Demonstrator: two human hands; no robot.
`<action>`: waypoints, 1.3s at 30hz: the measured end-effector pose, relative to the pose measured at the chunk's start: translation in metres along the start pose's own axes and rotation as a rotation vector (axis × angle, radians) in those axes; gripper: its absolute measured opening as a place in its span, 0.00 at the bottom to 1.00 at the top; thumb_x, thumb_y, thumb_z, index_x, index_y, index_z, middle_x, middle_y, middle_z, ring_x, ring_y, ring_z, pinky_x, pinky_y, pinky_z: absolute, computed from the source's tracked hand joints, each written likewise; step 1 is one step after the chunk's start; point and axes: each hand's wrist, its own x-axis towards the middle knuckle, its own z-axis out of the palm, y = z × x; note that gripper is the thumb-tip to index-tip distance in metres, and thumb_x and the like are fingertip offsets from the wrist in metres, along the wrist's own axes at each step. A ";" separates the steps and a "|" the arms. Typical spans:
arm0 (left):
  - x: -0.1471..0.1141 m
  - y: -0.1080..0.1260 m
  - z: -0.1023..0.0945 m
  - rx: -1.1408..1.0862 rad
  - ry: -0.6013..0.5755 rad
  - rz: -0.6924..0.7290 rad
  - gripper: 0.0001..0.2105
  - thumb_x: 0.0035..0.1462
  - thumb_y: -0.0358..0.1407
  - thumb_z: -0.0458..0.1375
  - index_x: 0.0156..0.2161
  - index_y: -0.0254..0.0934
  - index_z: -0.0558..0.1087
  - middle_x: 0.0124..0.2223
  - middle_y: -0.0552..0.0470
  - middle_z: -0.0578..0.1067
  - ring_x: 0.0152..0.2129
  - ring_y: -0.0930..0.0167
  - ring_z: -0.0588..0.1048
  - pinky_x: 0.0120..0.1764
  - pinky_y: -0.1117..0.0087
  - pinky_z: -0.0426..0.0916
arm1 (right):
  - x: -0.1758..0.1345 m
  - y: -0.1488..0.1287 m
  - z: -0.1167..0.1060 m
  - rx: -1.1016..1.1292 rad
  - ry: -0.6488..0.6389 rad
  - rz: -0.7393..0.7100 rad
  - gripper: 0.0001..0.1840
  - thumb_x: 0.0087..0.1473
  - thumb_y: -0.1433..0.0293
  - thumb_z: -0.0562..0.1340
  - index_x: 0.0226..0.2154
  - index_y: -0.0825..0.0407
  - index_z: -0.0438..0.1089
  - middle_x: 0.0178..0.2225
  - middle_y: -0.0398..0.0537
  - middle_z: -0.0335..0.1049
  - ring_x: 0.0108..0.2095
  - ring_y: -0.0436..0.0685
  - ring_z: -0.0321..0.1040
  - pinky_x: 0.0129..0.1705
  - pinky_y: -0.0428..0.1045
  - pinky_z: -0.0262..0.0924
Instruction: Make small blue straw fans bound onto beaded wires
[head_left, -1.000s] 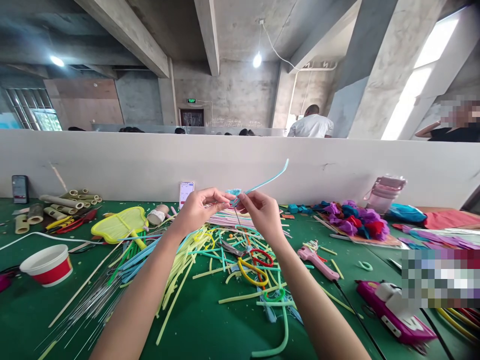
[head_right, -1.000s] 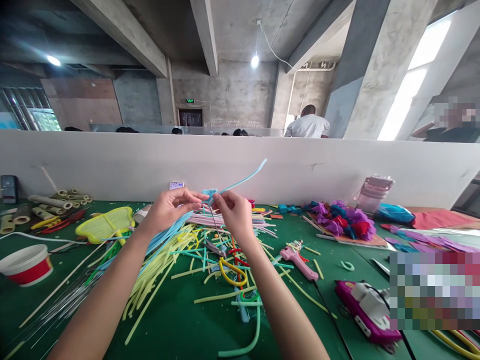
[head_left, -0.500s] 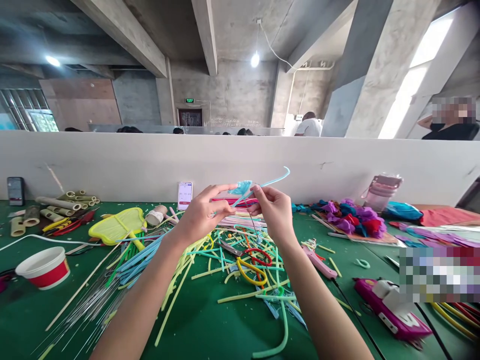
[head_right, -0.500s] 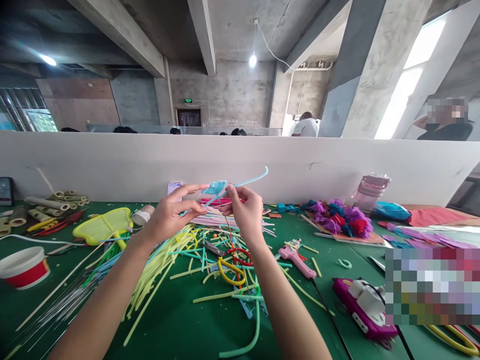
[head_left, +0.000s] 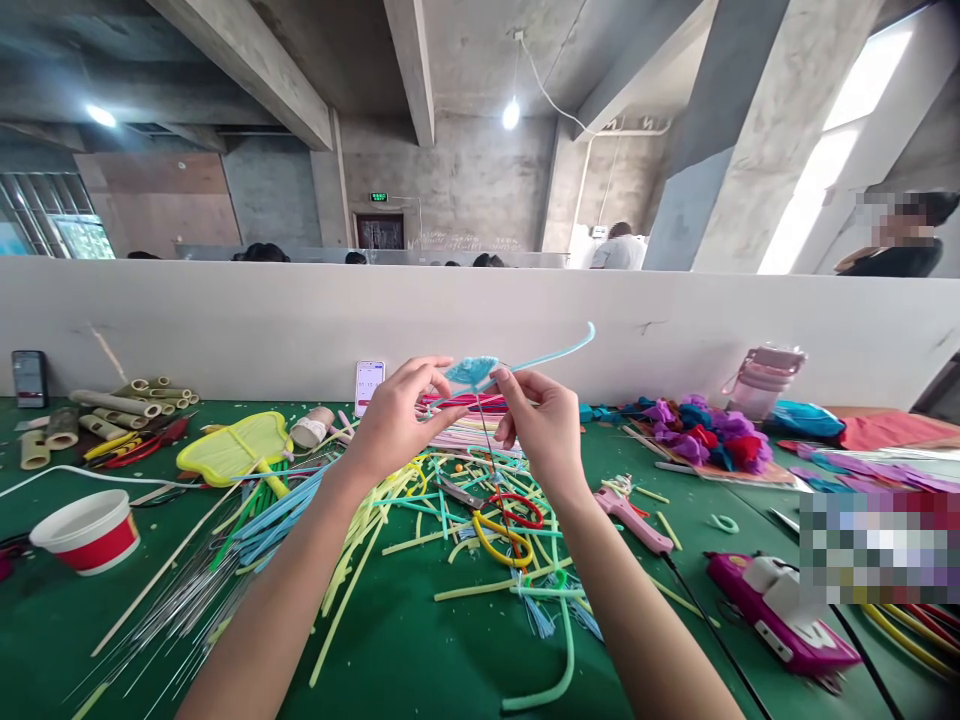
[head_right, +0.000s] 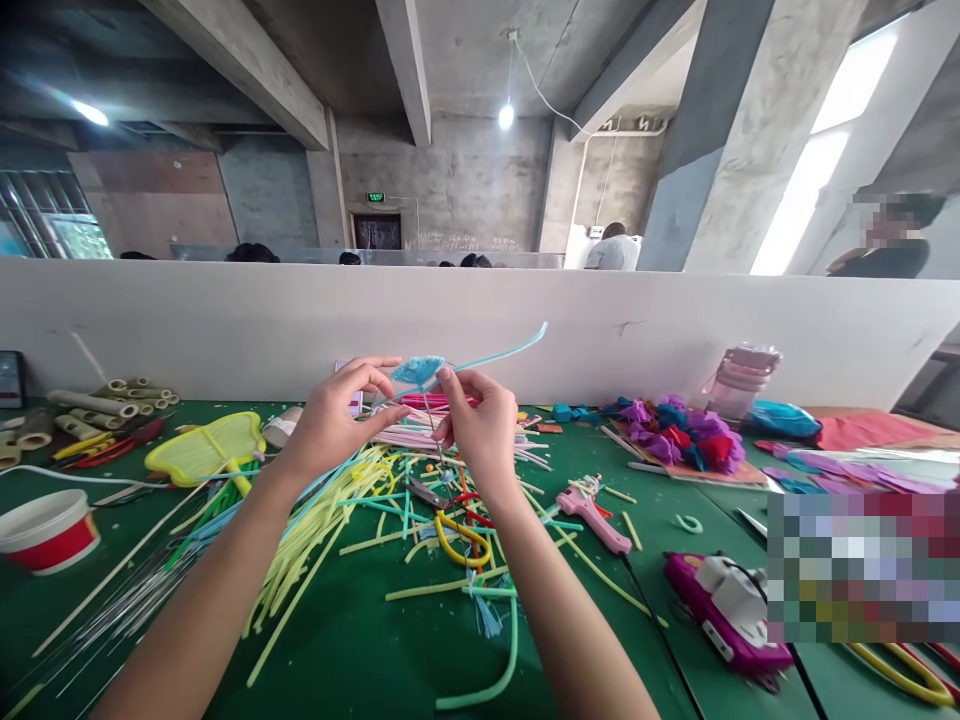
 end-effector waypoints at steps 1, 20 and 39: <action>0.000 0.000 0.002 0.062 0.025 0.015 0.07 0.59 0.36 0.65 0.38 0.39 0.70 0.54 0.44 0.76 0.54 0.62 0.73 0.52 0.57 0.70 | -0.001 -0.001 0.001 -0.009 -0.007 -0.002 0.23 0.55 0.49 0.63 0.30 0.53 0.75 0.16 0.41 0.69 0.11 0.48 0.62 0.11 0.42 0.55; -0.001 0.004 0.010 0.265 0.042 0.169 0.07 0.64 0.31 0.57 0.32 0.37 0.72 0.53 0.44 0.77 0.48 0.61 0.75 0.49 0.54 0.72 | -0.009 -0.015 0.001 -0.226 -0.043 0.052 0.13 0.57 0.61 0.62 0.26 0.51 0.68 0.11 0.37 0.65 0.09 0.51 0.64 0.11 0.42 0.55; 0.001 0.008 -0.008 0.154 0.128 0.121 0.03 0.63 0.32 0.59 0.36 0.39 0.74 0.42 0.48 0.80 0.46 0.64 0.77 0.50 0.61 0.70 | -0.019 -0.038 -0.011 -0.777 0.049 -0.533 0.11 0.58 0.59 0.65 0.34 0.48 0.76 0.30 0.48 0.77 0.33 0.58 0.71 0.38 0.53 0.65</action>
